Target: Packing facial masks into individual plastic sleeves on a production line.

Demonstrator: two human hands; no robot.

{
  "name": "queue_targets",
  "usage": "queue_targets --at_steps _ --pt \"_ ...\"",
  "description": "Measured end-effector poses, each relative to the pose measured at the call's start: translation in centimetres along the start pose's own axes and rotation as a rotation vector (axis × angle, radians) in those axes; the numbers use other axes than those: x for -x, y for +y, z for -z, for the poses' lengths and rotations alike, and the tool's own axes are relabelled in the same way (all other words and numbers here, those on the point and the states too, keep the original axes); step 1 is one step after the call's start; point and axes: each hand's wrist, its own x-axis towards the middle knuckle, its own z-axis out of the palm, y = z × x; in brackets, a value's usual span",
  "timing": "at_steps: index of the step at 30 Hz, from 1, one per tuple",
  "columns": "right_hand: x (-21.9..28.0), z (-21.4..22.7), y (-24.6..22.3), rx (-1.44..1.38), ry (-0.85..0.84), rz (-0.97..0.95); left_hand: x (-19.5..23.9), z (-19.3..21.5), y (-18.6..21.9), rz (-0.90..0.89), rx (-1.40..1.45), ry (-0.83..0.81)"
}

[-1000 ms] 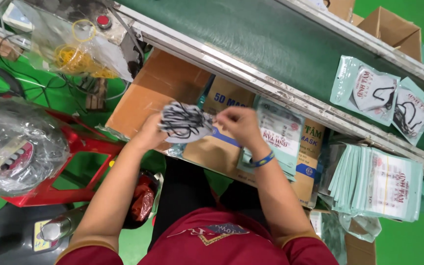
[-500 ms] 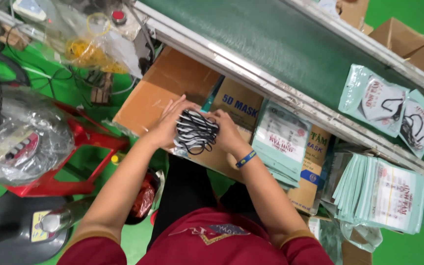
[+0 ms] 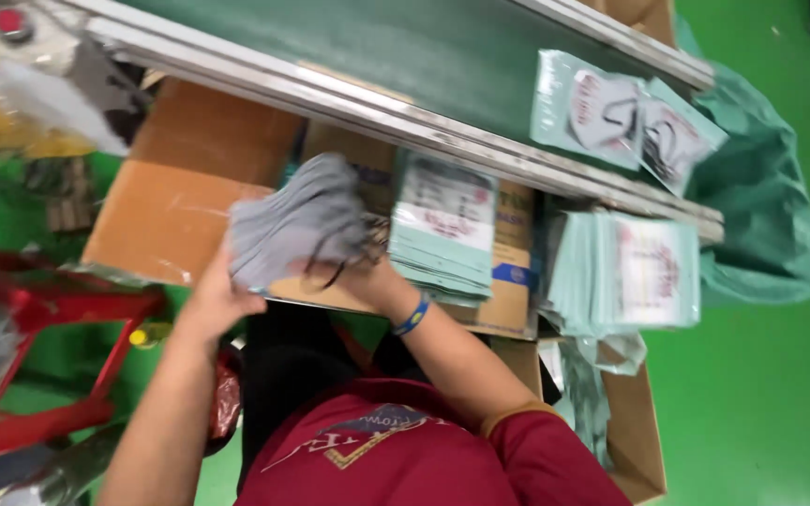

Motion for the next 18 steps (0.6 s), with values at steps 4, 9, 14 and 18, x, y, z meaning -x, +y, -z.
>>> queue_targets --at_steps 4,9,14,18 --pt "-3.0 9.6 -3.6 -0.546 0.024 -0.030 5.0 1.6 -3.6 -0.080 -0.513 0.003" --pt "3.7 16.1 3.7 -0.692 -0.014 -0.543 2.4 8.0 -1.0 0.546 -0.619 -0.338" --pt "5.9 18.4 5.3 -0.206 -0.158 -0.531 -3.7 -1.5 0.9 0.553 -1.389 -0.378" --pt "7.1 16.2 6.3 -0.087 -0.204 -0.373 -4.5 -9.6 -6.6 0.465 -1.172 -0.899"
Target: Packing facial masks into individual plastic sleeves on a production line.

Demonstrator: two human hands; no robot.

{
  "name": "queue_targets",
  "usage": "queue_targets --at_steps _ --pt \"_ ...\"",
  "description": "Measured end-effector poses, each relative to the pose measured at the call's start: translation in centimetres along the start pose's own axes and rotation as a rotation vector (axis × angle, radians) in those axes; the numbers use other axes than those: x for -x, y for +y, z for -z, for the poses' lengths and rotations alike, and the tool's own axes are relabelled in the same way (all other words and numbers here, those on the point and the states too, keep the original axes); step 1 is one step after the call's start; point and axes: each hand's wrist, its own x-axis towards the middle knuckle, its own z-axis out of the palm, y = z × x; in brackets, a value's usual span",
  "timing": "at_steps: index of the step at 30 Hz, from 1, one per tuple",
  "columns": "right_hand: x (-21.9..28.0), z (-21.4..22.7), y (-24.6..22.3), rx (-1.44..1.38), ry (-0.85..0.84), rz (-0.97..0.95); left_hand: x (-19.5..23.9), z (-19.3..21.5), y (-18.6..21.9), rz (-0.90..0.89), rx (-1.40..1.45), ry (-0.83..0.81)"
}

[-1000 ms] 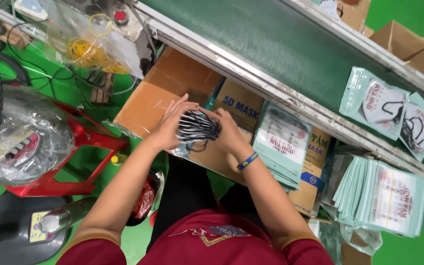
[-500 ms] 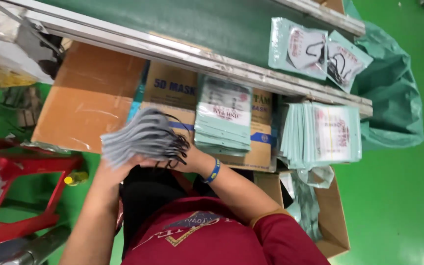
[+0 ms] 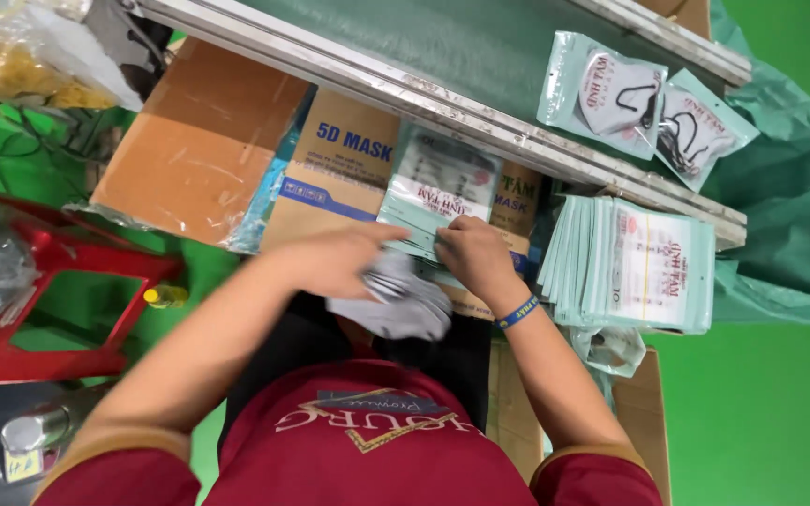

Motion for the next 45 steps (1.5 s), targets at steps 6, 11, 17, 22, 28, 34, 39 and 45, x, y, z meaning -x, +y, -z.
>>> queue_targets --at_steps 6,11,17,22,28,34,39,45 --pt "-0.8 -1.8 2.0 0.013 0.014 -0.126 -5.9 -4.4 2.4 0.196 -0.318 -0.217" --pt "-3.9 -0.7 -0.7 0.176 0.162 -0.183 -5.8 -4.1 2.6 0.203 -0.376 -0.200" --pt "-4.0 3.0 -1.2 -0.265 0.370 -0.075 -1.6 2.2 1.1 0.079 0.262 0.117" --pt "-3.7 7.2 -4.6 -0.535 0.080 -0.443 0.2 3.1 0.7 0.069 0.602 0.431" --pt "-2.3 3.5 -10.6 -0.109 0.467 -0.045 -1.8 0.9 3.4 0.284 0.388 0.803" --pt "-0.8 1.2 -10.5 -0.017 0.374 -0.079 -4.1 -6.8 1.9 0.092 1.278 0.882" --pt "0.8 0.5 -10.4 -0.093 0.340 -0.054 -3.9 -9.9 2.8 -0.009 1.977 0.664" --pt "2.5 5.2 -14.4 -0.482 0.044 0.131 -4.0 -13.0 1.0 0.152 2.060 0.479"
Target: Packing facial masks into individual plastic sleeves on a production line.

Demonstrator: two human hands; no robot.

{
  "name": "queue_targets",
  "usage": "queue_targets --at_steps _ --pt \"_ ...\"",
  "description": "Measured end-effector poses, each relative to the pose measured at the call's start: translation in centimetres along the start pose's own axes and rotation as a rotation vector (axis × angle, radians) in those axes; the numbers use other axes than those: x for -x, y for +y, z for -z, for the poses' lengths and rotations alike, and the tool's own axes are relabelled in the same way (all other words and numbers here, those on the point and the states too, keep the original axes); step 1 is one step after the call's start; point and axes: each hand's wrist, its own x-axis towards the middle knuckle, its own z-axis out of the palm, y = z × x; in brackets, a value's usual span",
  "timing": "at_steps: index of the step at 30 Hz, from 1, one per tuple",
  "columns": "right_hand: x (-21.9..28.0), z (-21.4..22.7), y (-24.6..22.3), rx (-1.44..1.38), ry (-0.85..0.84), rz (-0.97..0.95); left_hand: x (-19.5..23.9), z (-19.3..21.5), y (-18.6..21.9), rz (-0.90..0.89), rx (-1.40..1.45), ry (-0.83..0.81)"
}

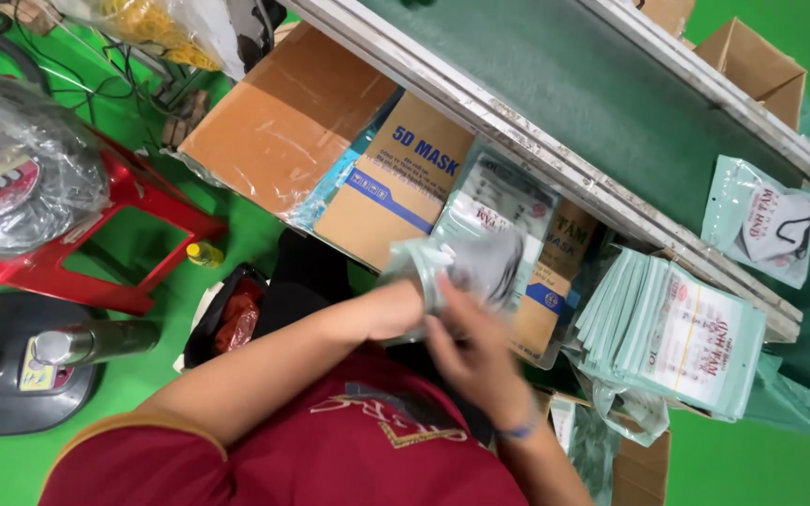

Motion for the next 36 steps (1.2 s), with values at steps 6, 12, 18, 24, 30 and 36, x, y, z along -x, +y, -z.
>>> queue_targets --at_steps 6,12,18,24,30,36 --pt "0.4 5.4 6.1 -0.149 -0.153 -0.216 6.7 -9.8 3.7 -0.001 -1.955 -0.071" --pt "3.0 4.2 8.7 -0.557 0.169 -0.562 11.5 -14.3 8.8 -1.057 -1.724 0.166" --pt "0.3 3.4 4.7 -0.631 0.236 -0.379 10.1 -10.8 8.5 -0.799 -1.843 0.096" --pt "0.8 2.8 5.3 -0.536 0.118 -0.314 11.3 -11.7 9.5 -0.865 -1.868 0.112" --pt "1.5 3.0 5.7 -0.499 0.268 -0.367 11.5 -12.2 10.0 -0.875 -1.869 0.086" --pt "2.4 5.0 6.9 -0.527 0.378 -0.479 12.0 -11.5 10.7 -0.909 -1.727 0.043"
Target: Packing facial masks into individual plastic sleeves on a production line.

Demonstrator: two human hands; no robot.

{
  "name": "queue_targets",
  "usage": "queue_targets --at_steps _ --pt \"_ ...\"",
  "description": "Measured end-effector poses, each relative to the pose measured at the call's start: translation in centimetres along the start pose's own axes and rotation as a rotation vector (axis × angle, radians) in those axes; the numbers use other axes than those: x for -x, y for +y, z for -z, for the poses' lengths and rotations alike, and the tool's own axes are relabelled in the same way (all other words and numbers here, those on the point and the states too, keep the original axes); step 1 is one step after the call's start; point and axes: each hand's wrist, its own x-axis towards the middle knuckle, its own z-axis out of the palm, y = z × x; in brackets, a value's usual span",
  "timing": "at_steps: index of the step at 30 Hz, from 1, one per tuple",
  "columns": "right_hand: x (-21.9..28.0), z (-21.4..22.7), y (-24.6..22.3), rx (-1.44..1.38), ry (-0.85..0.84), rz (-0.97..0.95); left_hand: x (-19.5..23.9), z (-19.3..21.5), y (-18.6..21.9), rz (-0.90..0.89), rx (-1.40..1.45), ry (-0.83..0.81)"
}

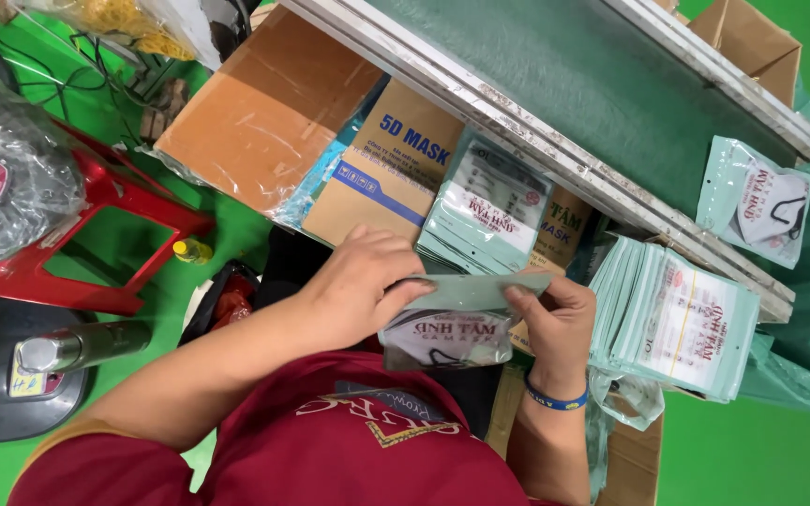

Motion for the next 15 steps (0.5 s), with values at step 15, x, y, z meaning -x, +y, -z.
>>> queue_targets --at_steps 15 --pt "-0.4 -2.9 -2.6 0.112 -0.136 0.221 -2.6 -1.7 0.6 -0.030 -0.092 -0.081"
